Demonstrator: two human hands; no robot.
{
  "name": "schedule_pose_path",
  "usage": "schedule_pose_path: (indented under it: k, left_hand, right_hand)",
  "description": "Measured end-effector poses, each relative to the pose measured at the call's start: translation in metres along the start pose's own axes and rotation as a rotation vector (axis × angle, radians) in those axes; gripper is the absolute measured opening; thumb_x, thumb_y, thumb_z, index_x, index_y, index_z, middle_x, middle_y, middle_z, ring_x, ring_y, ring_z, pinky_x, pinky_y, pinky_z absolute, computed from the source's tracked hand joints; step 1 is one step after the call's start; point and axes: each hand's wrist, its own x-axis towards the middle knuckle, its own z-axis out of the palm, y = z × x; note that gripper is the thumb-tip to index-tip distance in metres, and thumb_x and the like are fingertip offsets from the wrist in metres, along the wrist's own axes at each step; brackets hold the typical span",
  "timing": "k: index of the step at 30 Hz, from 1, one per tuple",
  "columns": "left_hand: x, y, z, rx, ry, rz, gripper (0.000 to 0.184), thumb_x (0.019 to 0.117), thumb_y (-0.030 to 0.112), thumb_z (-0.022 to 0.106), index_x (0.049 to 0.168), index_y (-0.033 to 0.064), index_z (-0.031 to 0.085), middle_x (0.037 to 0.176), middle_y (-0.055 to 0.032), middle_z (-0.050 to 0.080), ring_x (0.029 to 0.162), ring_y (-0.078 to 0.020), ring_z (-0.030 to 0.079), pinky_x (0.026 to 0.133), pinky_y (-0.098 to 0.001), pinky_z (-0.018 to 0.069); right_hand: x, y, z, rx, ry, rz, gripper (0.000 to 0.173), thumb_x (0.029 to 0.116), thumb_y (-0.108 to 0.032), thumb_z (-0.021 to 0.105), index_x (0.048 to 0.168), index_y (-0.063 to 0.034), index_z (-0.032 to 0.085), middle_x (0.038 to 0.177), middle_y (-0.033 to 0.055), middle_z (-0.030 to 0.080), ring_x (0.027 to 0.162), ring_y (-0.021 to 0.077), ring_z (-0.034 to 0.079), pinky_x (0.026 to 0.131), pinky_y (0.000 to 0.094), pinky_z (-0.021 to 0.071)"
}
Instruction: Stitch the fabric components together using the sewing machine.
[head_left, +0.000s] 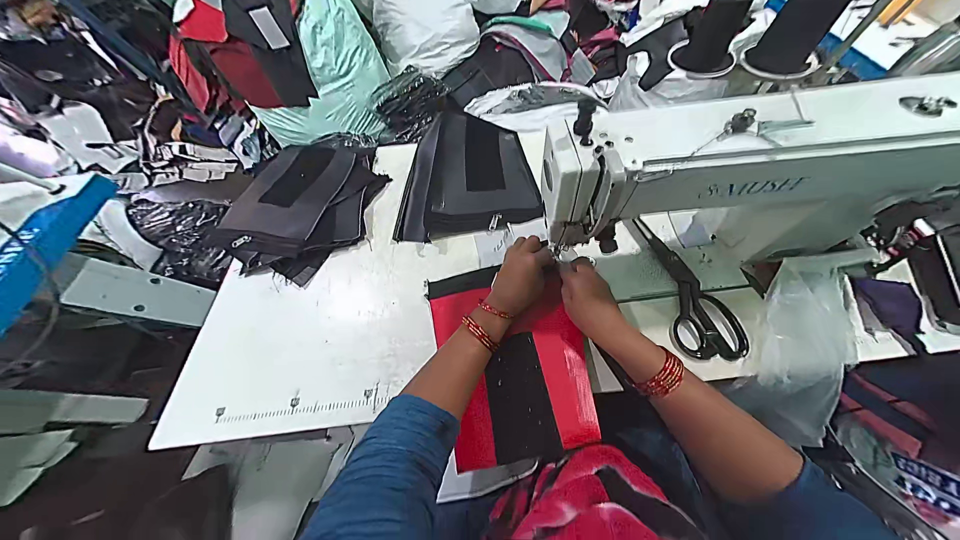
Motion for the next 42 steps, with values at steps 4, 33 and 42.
schedule_pose_path:
  k: [4, 33, 42]
  left_hand:
    - [-0.042, 0.027, -0.032, 0.018, 0.060, -0.122, 0.029, 0.0943, 0.007, 0.063, 0.120, 0.0113, 0.076, 0.141, -0.0208, 0.058, 0.135, -0.0471, 0.046, 0.109, -0.0659, 0.0348]
    - [-0.244, 0.118, -0.063, -1.037, 0.186, -0.873, 0.023, 0.0923, 0.002, 0.064, 0.115, 0.0011, 0.063, 0.099, 0.0027, 0.075, 0.096, -0.0046, 0.071, 0.092, -0.0260, 0.0587]
    - [-0.223, 0.131, -0.086, 0.096, -0.744, -1.000, 0.054, 0.1093, 0.039, 0.046, 0.102, -0.0095, 0.069, 0.104, -0.0306, 0.070, 0.108, -0.0469, 0.068, 0.095, -0.0633, 0.0503]
  right_hand:
    - [-0.038, 0.023, -0.007, 0.130, 0.285, -0.190, 0.028, 0.0991, -0.009, 0.064, 0.124, 0.0030, 0.071, 0.112, 0.0252, 0.066, 0.105, 0.0388, 0.066, 0.090, 0.0530, 0.0548]
    - [-0.188, 0.035, 0.040, 1.130, -0.276, 0.107, 0.024, 0.1083, -0.017, 0.046, 0.098, -0.0078, 0.065, 0.083, -0.0056, 0.066, 0.078, 0.0002, 0.064, 0.075, 0.0205, 0.0544]
    - [-0.182, 0.050, 0.067, 0.832, -0.245, 0.112, 0.028, 0.1067, -0.023, 0.050, 0.089, -0.0053, 0.063, 0.072, -0.0033, 0.054, 0.066, 0.0019, 0.053, 0.065, 0.0224, 0.0451]
